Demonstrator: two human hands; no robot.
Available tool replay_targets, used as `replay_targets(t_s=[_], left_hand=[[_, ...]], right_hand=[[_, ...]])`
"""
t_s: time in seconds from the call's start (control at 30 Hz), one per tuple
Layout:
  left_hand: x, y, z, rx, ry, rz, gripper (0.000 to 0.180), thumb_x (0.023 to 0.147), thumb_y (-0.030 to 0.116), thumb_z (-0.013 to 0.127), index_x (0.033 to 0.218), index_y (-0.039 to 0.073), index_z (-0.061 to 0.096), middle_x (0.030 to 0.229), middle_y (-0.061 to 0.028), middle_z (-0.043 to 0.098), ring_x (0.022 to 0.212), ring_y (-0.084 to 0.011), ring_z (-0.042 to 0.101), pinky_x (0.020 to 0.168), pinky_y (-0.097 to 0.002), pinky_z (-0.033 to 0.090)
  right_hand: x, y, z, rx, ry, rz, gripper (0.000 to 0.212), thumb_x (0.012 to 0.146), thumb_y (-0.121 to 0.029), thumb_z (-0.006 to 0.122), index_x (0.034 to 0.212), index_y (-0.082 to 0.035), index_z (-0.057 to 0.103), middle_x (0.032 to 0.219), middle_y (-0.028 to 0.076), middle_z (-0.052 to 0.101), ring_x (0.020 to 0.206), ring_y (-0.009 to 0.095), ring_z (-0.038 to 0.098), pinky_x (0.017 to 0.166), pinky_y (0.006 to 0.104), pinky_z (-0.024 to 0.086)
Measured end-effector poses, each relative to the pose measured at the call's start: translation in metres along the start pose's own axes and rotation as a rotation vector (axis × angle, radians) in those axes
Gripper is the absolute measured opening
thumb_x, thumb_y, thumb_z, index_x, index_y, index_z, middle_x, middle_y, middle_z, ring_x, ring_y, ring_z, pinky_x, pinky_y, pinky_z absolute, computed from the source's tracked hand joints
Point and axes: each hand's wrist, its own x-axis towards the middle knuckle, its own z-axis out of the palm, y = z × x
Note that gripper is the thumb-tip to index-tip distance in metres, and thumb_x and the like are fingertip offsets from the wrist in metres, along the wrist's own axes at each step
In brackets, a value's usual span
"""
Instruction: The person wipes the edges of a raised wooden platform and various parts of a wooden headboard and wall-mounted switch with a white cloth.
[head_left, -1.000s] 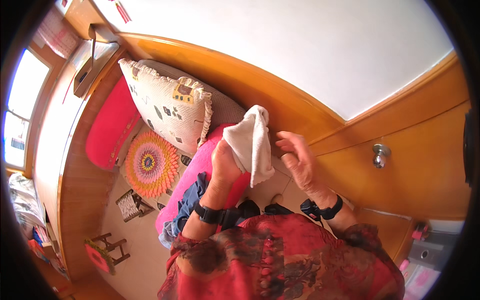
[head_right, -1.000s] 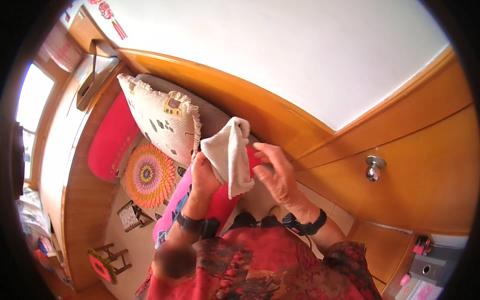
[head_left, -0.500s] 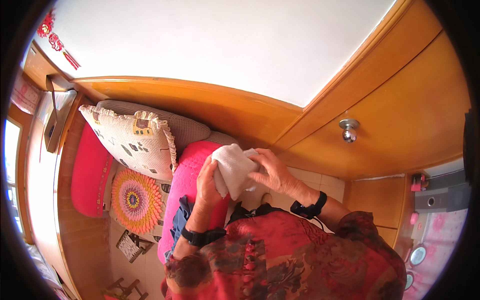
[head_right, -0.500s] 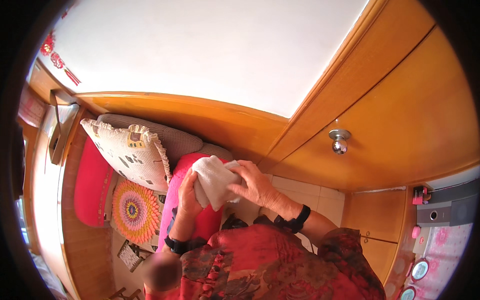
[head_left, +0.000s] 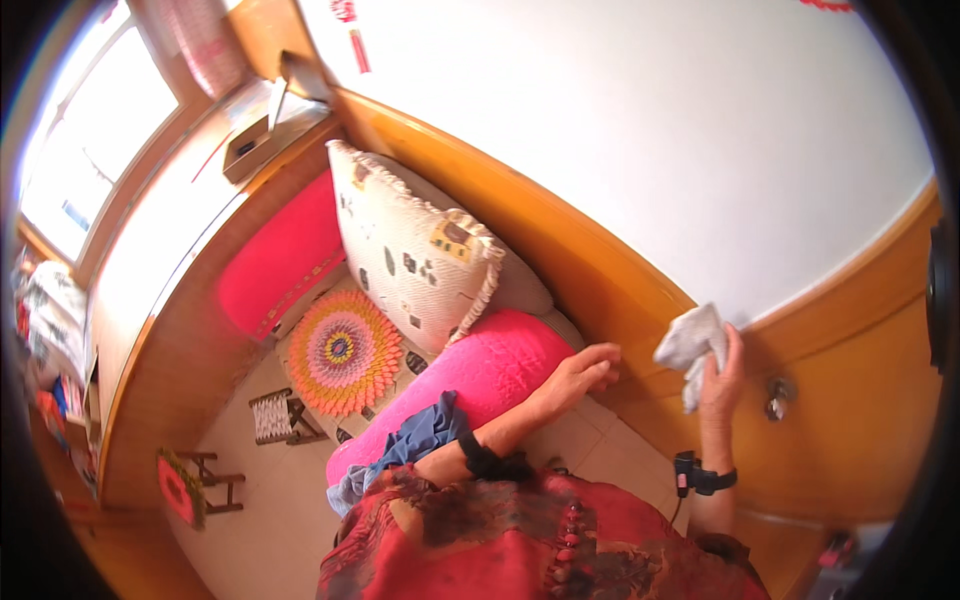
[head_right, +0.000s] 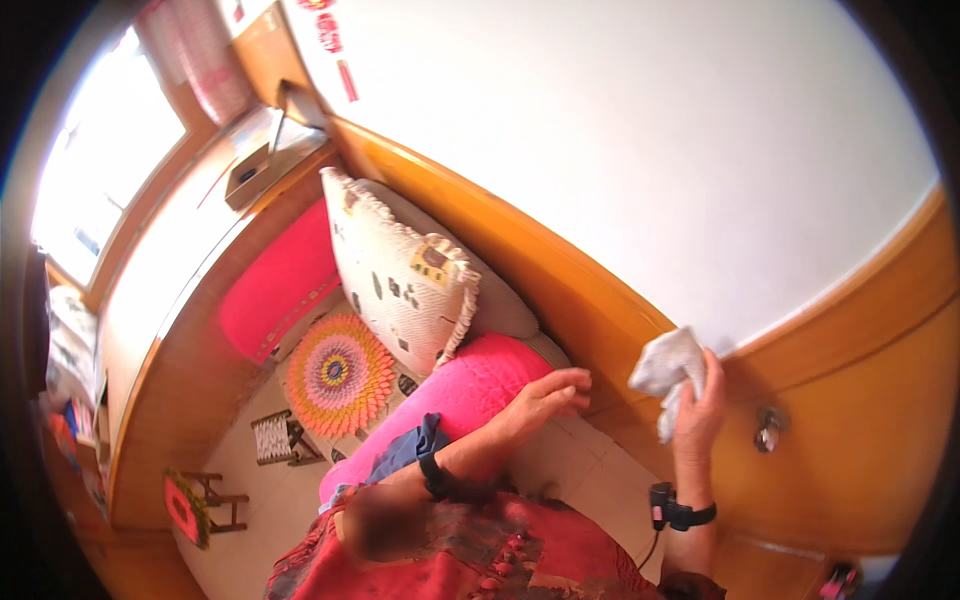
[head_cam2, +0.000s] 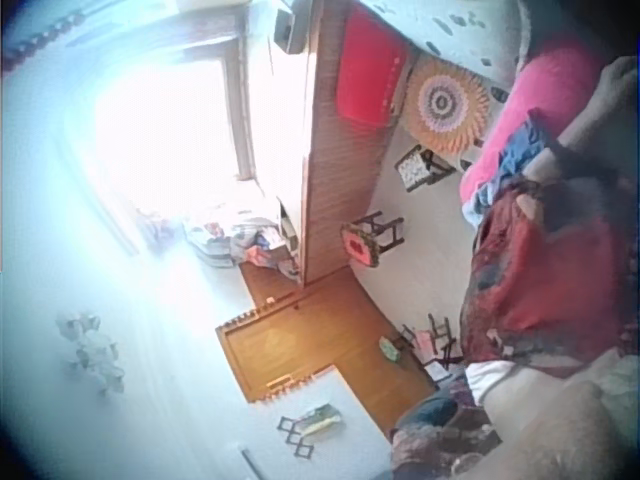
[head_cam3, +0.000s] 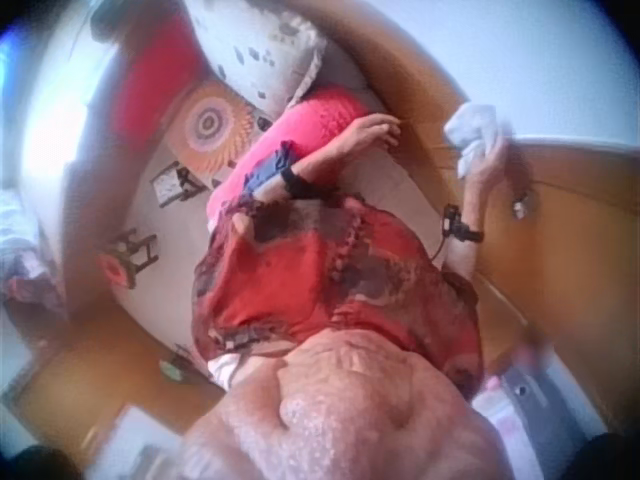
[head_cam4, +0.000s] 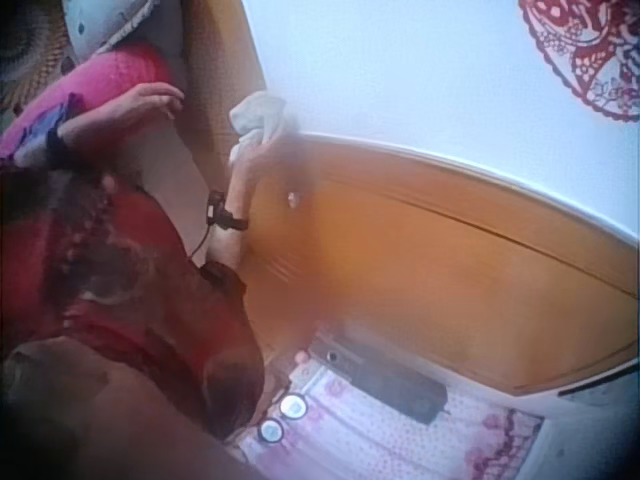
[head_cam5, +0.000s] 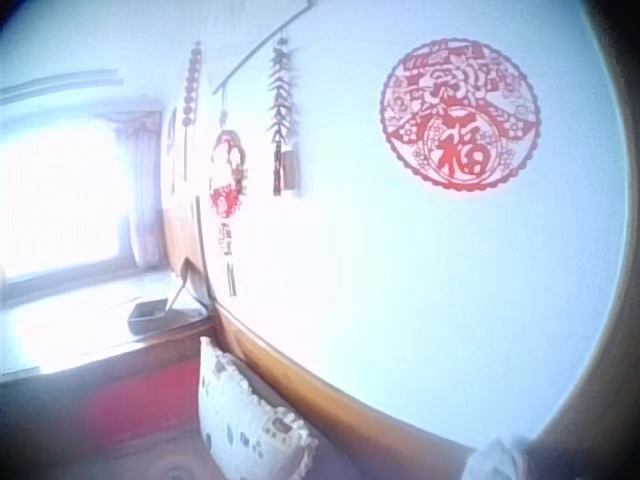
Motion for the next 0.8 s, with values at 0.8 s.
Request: replay_targets(t_s=[0.8], left_hand=[[-0.362, -0.056, -0.019, -0.212, 1.212, -0.172, 0.029, 0.091, 0.019, 0.043, 0.115, 0.003, 0.048, 0.104, -0.0084, 0.056, 0.089, -0.0165, 0.058, 0.072, -0.0280, 0.048]], right_hand=[[-0.076, -0.093, 0.147, 1.314, -0.859, 0.667, 0.041, 0.086, -0.020, 0.050, 0.123, -0.003, 0.044, 0.120, 0.009, 0.048, 0.110, 0.021, 0.046, 0.094, 0.0335, 0.037]])
